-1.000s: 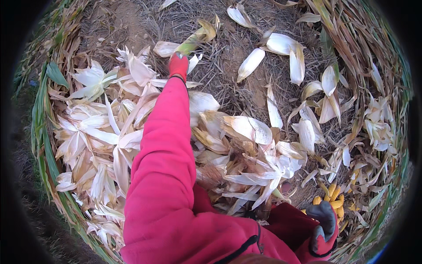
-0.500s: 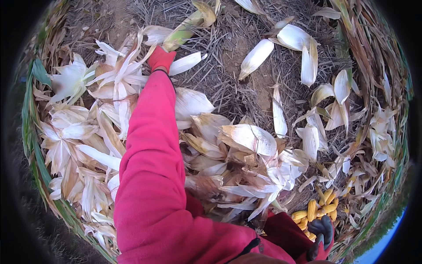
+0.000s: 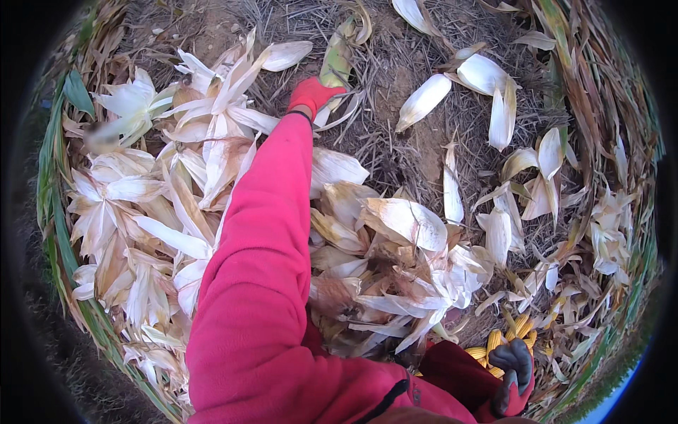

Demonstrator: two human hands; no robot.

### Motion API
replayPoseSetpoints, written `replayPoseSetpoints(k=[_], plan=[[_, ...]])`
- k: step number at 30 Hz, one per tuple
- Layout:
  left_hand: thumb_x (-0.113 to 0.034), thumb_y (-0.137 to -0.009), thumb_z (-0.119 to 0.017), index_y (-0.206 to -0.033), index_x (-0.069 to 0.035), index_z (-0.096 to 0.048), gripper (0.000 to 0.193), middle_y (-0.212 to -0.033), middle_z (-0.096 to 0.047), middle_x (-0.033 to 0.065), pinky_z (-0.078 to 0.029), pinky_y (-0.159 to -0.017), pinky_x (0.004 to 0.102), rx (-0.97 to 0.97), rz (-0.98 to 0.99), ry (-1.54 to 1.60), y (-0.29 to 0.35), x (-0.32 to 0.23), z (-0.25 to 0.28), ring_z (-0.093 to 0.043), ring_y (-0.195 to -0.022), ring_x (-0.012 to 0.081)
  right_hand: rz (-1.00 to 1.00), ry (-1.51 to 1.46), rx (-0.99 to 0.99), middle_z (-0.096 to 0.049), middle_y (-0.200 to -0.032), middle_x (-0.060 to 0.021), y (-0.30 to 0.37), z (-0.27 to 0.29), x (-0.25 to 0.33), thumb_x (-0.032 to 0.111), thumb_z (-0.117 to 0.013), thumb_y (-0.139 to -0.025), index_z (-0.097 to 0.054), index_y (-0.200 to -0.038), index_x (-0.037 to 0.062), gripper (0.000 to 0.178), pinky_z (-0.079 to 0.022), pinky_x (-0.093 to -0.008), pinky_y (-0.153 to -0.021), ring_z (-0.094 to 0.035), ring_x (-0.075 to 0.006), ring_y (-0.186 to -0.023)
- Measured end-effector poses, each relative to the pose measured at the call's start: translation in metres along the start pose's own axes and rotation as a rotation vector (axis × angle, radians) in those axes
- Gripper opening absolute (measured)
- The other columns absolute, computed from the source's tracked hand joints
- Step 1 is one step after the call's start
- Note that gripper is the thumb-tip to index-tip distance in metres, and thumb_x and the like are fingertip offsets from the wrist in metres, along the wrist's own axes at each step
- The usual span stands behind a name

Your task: The person shucks corn cobs by hand, removing husks and silk from each cob. They place the cleaned cobs into a growing pile and discard the husks on the ground.

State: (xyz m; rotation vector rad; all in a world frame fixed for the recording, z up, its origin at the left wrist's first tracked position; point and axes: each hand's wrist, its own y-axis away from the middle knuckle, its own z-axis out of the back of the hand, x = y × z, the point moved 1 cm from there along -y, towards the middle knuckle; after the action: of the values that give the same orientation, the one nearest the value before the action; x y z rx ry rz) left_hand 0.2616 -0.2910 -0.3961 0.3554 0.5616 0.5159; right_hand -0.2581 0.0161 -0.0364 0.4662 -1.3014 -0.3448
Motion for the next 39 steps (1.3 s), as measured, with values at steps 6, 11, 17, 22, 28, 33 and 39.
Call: replayPoseSetpoints(k=[6,11,17,22,28,33,39], plan=[[-0.043,-0.072,-0.073,-0.095,0.0,-0.066,0.05,-0.079,-0.064,0.0066,-0.047,-0.054,0.0278,0.183,0.026,1.186,0.112,-0.019,-0.006,-0.06,-0.059,0.0148,0.162,-0.076,-0.016,-0.057,-0.094,-0.0187,0.026,0.007,0.008,0.016,-0.048,-0.083,-0.041,-0.127,-0.0072,0.05,-0.048,-0.0372,-0.074,-0.058,-0.0242,-0.076],[-0.036,-0.079,-0.069,-0.108,-0.005,-0.06,0.043,-0.088,-0.064,0.0066,-0.051,-0.064,0.0293,0.305,-0.046,1.0,0.199,-0.057,0.085,-0.062,-0.068,0.0148,0.275,-0.209,0.01,-0.06,-0.097,-0.02,0.074,0.008,0.026,0.012,-0.048,-0.078,-0.045,-0.126,-0.0037,0.051,-0.051,-0.0391,-0.077,-0.062,-0.027,-0.082],[-0.014,-0.077,-0.071,-0.118,-0.007,-0.055,0.045,-0.104,-0.061,0.0061,-0.048,-0.082,0.0302,0.427,-0.46,1.164,0.31,-0.116,0.171,-0.059,-0.093,0.0138,0.426,-0.244,0.354,-0.059,-0.111,-0.0167,0.114,-0.005,0.039,0.002,-0.052,-0.078,-0.04,-0.13,-0.0071,0.054,-0.043,-0.0374,-0.094,-0.06,-0.0242,-0.102],[-0.021,-0.06,-0.081,-0.122,-0.001,-0.048,0.072,-0.108,-0.059,0.0109,-0.046,-0.085,0.0308,-0.012,-0.963,0.507,0.445,-0.205,0.183,-0.058,-0.096,0.0177,0.273,-0.602,0.383,-0.055,-0.119,-0.015,0.038,-0.015,0.014,0.031,-0.06,-0.088,-0.037,-0.132,0.0011,0.058,-0.045,-0.0358,-0.092,-0.058,-0.0236,-0.104],[-0.042,-0.052,-0.082,-0.125,-0.003,-0.043,0.091,-0.113,-0.056,0.0171,-0.047,-0.086,0.0374,-0.441,-1.236,-0.017,0.542,-0.199,0.106,-0.058,-0.104,0.0303,0.54,-1.238,0.18,-0.057,-0.116,-0.0087,0.022,-0.044,0.061,0.038,-0.063,-0.085,-0.049,-0.124,0.0103,0.05,-0.044,-0.0427,-0.093,-0.055,-0.0241,-0.105],[-0.051,-0.073,-0.067,-0.124,0.0,-0.045,0.076,-0.117,-0.055,0.0196,-0.042,-0.097,0.0401,0.19,-1.077,0.597,0.566,-0.174,0.08,-0.055,-0.11,0.031,0.245,-1.337,-0.099,-0.061,-0.108,-0.0106,-0.008,-0.04,0.003,0.043,-0.064,-0.08,-0.056,-0.115,0.0107,0.049,-0.046,-0.0438,-0.09,-0.058,-0.0271,-0.099],[-0.064,-0.087,-0.038,-0.132,0.007,-0.037,0.084,-0.129,-0.048,0.0257,-0.031,-0.107,0.0504,0.934,-0.581,1.777,0.539,-0.167,0.105,-0.046,-0.122,0.0374,0.247,-1.32,-0.012,-0.064,-0.102,-0.0113,-0.003,-0.004,-0.004,0.043,-0.062,-0.081,-0.058,-0.112,0.0074,0.048,-0.049,-0.0413,-0.086,-0.061,-0.0274,-0.092]])
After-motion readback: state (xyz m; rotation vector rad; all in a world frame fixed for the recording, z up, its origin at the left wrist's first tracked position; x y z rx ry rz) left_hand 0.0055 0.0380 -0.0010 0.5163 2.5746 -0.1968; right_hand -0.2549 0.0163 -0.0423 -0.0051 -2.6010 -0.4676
